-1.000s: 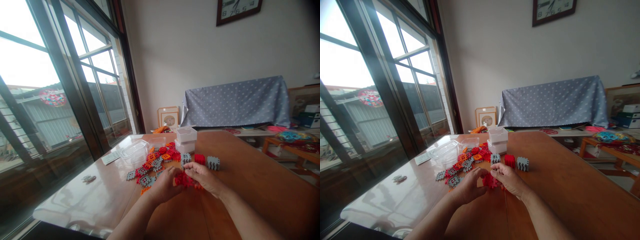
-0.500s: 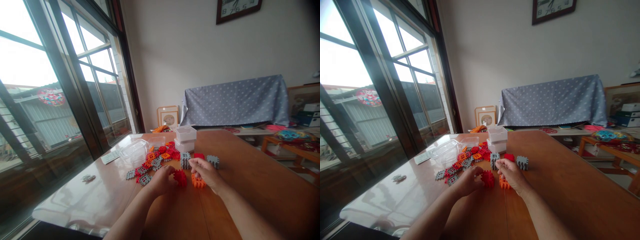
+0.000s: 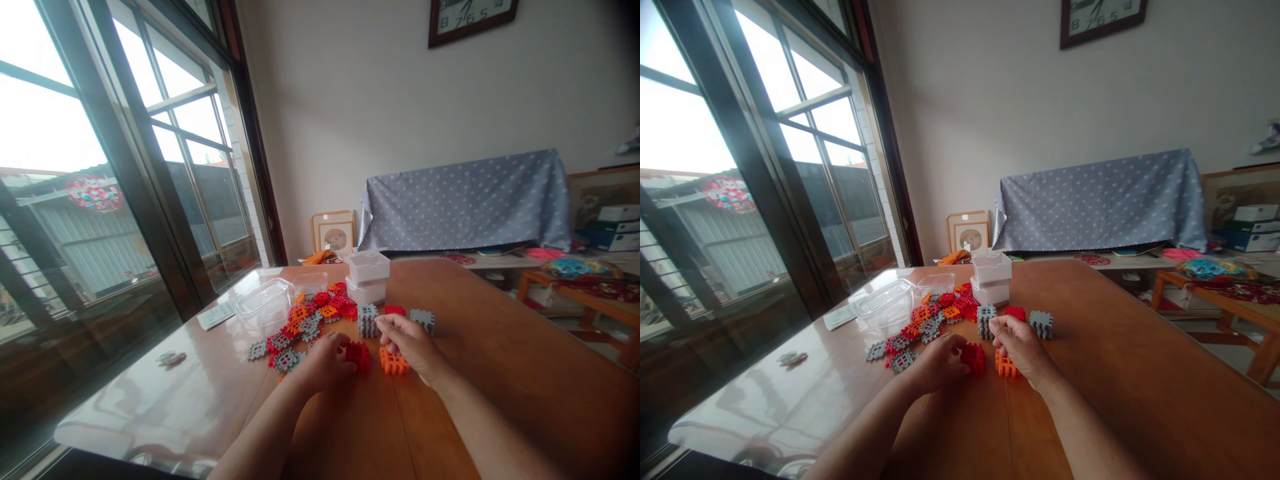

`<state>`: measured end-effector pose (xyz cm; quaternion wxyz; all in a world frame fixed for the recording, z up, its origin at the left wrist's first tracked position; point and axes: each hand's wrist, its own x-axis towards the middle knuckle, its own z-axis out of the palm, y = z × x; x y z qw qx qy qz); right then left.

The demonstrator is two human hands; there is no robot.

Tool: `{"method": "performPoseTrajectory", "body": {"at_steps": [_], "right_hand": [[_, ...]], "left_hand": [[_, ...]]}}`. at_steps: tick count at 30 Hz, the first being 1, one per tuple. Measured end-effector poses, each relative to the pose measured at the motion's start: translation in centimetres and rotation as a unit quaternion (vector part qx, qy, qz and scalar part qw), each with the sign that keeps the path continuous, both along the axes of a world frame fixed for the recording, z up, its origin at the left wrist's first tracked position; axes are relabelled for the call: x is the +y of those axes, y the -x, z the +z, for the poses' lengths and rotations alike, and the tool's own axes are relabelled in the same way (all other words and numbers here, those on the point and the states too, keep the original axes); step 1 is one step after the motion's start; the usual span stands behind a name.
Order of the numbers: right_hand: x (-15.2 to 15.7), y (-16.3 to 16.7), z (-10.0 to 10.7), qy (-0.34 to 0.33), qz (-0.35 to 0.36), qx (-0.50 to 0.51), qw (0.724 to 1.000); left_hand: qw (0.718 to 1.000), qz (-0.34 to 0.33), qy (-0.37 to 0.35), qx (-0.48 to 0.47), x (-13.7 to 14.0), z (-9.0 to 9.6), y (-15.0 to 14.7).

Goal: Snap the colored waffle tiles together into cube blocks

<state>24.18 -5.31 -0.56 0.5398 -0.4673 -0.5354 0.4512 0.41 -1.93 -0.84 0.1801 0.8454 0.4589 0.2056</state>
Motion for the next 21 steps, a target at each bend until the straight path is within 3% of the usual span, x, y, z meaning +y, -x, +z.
{"method": "performPoseTrajectory", "body": {"at_steps": [7, 12, 17, 21], "right_hand": [[0.2, -0.2, -0.1, -0.002, -0.018, -0.002, 1.000], [0.4, -0.5, -0.3, -0.005, -0.059, -0.010, 0.998], [0.8, -0.6, -0.8, -0.024, -0.109, -0.047, 0.993], [0.8, -0.5, -0.8, -0.072, -0.141, -0.133, 0.978]], "left_hand": [[0.999, 0.014, 0.003, -0.036, -0.5, -0.1, 0.7], [0.997, 0.029, -0.035, -0.067, 0.0, -0.1, 2.7], [0.992, 0.090, -0.087, -0.019, 3.4, 0.6, 4.4], [0.988, 0.115, -0.098, 0.016, 7.3, 1.2, 4.3]]}}
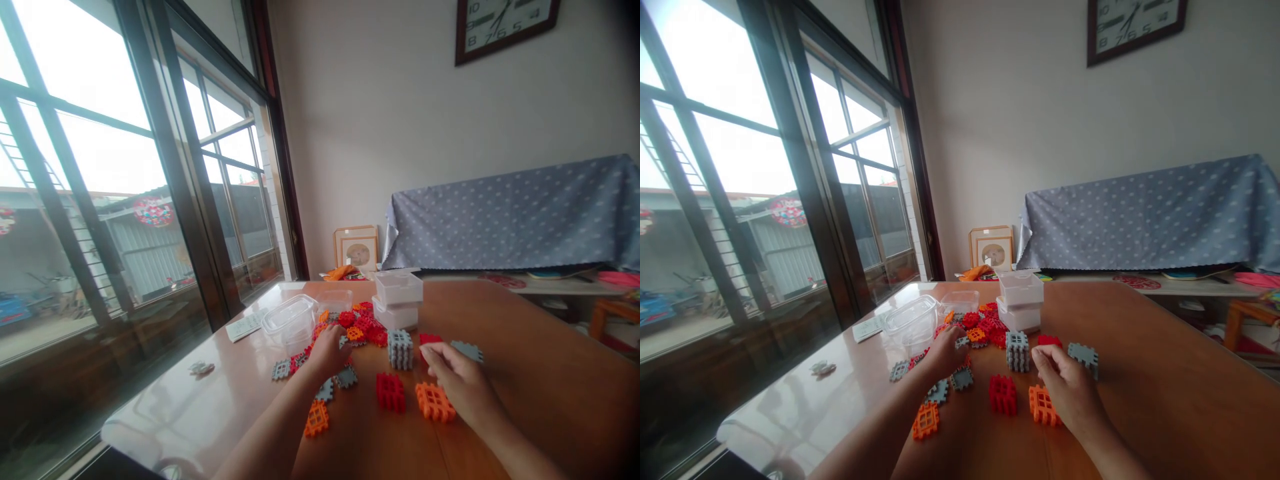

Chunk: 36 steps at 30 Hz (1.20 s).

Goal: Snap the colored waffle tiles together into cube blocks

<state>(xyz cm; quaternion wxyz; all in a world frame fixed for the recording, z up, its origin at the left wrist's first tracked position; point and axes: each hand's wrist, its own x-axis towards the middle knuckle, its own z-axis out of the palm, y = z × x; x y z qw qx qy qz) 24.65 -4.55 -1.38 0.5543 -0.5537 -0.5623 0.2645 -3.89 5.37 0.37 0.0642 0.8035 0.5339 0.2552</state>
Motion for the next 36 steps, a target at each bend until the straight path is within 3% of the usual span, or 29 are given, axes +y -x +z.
{"method": "performPoseTrajectory", "body": {"at_steps": [5, 10, 16, 20, 28, 36], "right_hand": [[0.2, -0.1, -0.4, -0.044, 0.005, -0.117, 0.992], [0.3, -0.2, -0.6, -0.068, -0.008, -0.158, 0.985], [0.3, 0.0, -0.4, -0.078, -0.041, -0.182, 0.979], [0.2, -0.2, -0.2, -0.075, -0.029, -0.189, 0.979], [-0.4, -0.2, 0.5, -0.063, -0.006, -0.192, 0.979], [-0.6, 0.0, 0.9, -0.069, -0.004, -0.182, 0.981]], "left_hand": [[0.999, 0.022, 0.016, 0.045, 4.4, 0.6, -1.7], [0.995, 0.040, 0.037, 0.088, 8.2, 0.6, -3.8], [0.991, 0.030, 0.057, 0.116, 10.3, -0.5, -4.5], [0.990, 0.017, 0.060, 0.129, 9.0, -0.5, -3.8], [0.984, -0.034, 0.059, 0.163, 3.7, 0.5, -1.9], [0.984, -0.040, 0.045, 0.167, 0.1, 0.9, -0.7]]}}
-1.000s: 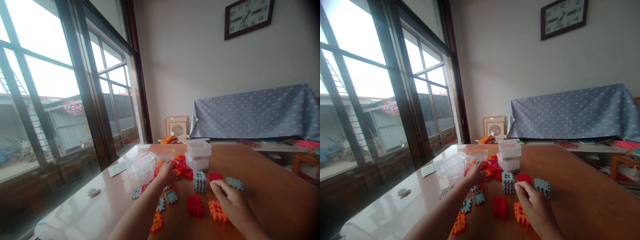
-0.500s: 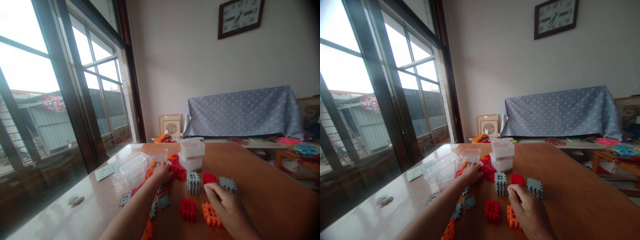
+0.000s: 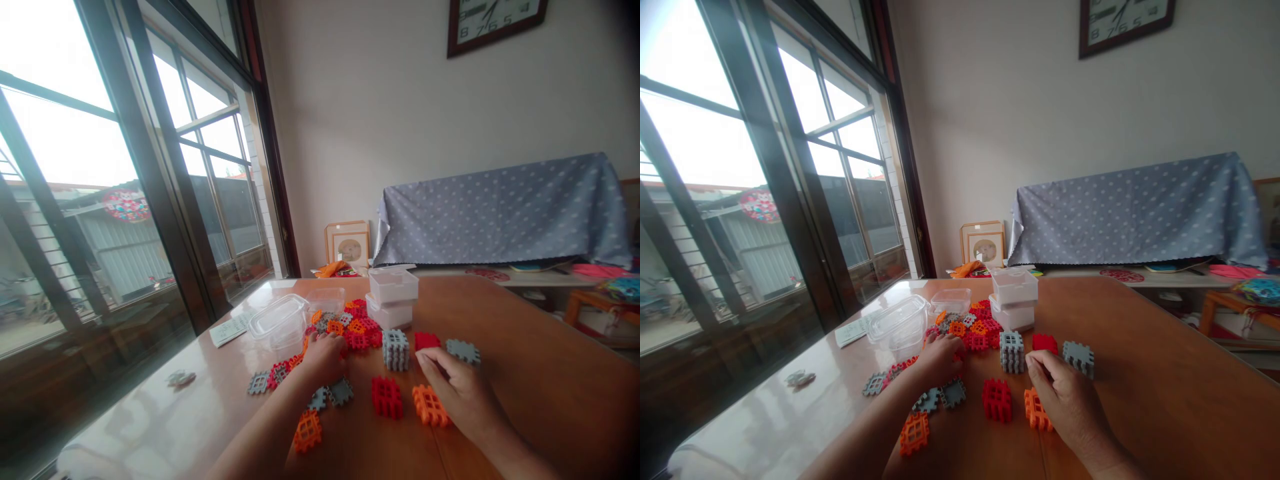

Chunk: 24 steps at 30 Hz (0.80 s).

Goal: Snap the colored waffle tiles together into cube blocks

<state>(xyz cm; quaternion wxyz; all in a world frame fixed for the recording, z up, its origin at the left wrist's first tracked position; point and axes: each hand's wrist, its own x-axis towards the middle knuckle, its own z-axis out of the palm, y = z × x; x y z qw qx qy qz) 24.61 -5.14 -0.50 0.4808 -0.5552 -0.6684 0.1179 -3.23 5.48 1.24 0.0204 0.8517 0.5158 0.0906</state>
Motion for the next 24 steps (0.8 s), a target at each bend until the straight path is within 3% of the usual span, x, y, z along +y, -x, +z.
{"method": "performPoseTrajectory", "body": {"at_steps": [5, 17, 24], "right_hand": [[0.0, -0.2, -0.1, -0.028, -0.030, 0.014, 0.999], [0.8, -0.7, -0.8, -0.068, -0.046, 0.032, 0.996], [0.6, -0.7, -0.6, -0.054, -0.039, 0.038, 0.997]], "left_hand": [[1.000, 0.005, -0.009, -0.004, 0.1, 0.3, -0.8], [1.000, 0.011, 0.022, 0.009, 4.4, -1.1, -4.4], [0.999, 0.014, -0.015, -0.027, 3.8, -0.7, -4.2]]}}
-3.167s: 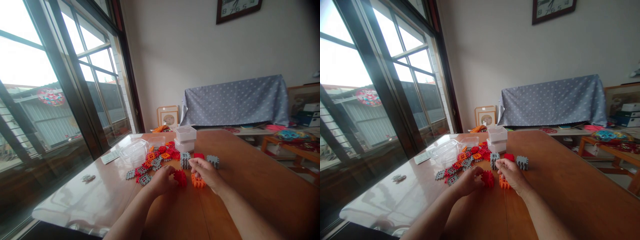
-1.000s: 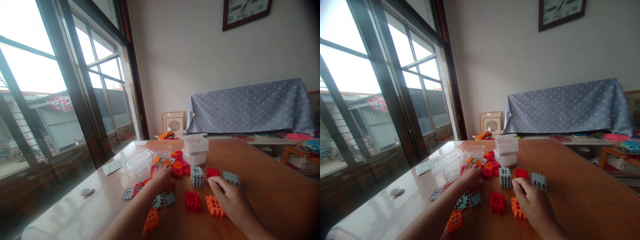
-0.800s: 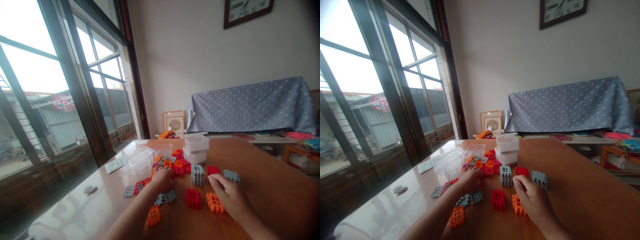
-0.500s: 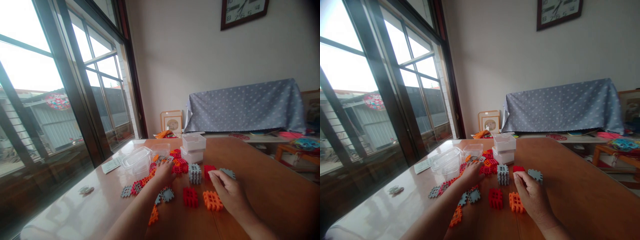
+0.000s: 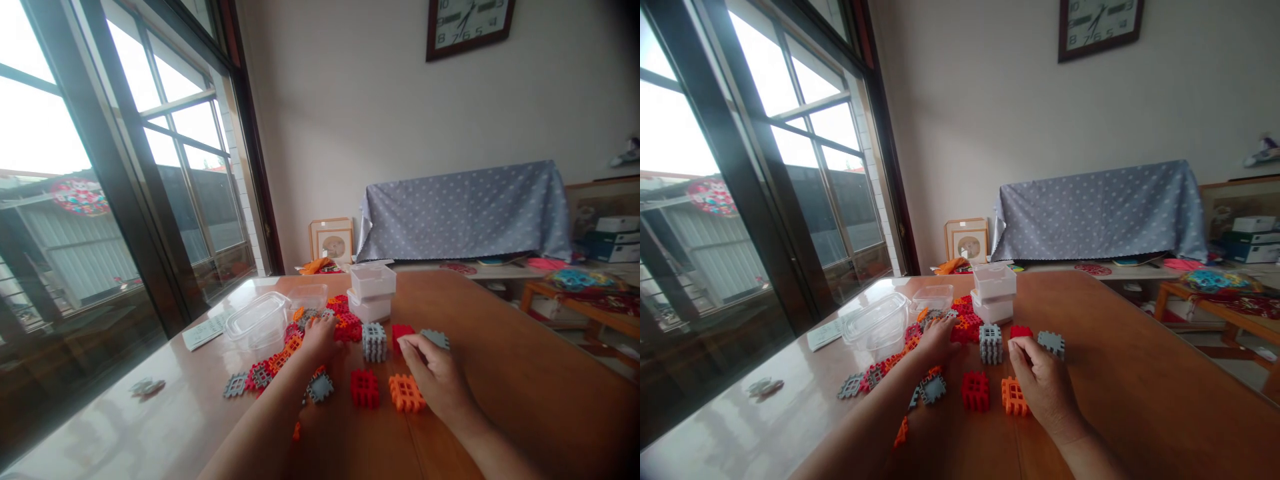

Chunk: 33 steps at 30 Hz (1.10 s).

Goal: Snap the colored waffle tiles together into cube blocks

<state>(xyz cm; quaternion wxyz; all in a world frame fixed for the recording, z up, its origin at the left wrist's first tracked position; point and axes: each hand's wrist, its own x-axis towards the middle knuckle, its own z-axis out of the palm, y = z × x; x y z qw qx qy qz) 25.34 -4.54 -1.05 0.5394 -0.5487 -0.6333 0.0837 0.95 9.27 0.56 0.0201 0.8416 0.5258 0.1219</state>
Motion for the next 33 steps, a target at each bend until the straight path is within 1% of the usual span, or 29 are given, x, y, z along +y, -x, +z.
{"method": "performPoseTrajectory", "body": {"at_steps": [3, 5, 7, 9, 12, 14, 16, 19, 24, 28, 33], "right_hand": [[0.1, 0.2, 0.1, 0.009, 0.015, 0.018, 1.000], [0.2, 0.5, 0.0, 0.028, 0.036, 0.048, 0.998], [0.3, 0.9, 0.0, 0.064, 0.070, 0.099, 0.991], [0.1, 1.3, 0.1, 0.110, 0.115, 0.168, 0.973], [-0.5, 2.1, 0.9, 0.176, 0.179, 0.263, 0.931], [-1.0, 2.4, 1.5, 0.206, 0.209, 0.298, 0.908], [-1.3, 2.6, 2.0, 0.222, 0.226, 0.320, 0.893], [-1.3, 2.5, 2.0, 0.223, 0.219, 0.355, 0.881], [-1.0, 2.4, 1.7, 0.217, 0.208, 0.381, 0.874], [-1.0, 2.7, 1.7, 0.223, 0.206, 0.363, 0.881], [-1.2, 2.9, 1.7, 0.227, 0.216, 0.322, 0.893]], "left_hand": [[0.998, -0.028, -0.028, -0.052, -1.8, 1.1, 0.4], [0.983, -0.087, -0.055, -0.149, -3.6, 1.8, 0.6], [0.962, -0.143, -0.057, -0.226, -5.8, 2.5, 0.6], [0.942, -0.193, -0.030, -0.273, -7.9, 3.0, 0.4], [0.921, -0.245, 0.003, -0.301, -10.3, 3.2, -0.2], [0.912, -0.266, 0.005, -0.313, -11.0, 2.9, -0.6], [0.905, -0.278, -0.004, -0.321, -11.3, 2.4, -0.9], [0.905, -0.272, -0.026, -0.326, -11.1, 1.3, -1.2], [0.926, -0.201, -0.043, -0.317, -10.8, 0.1, -1.6], [0.930, -0.161, -0.045, -0.327, -10.8, 0.1, -1.9], [0.938, -0.145, -0.033, -0.314, -10.9, 0.7, -1.9]]}}
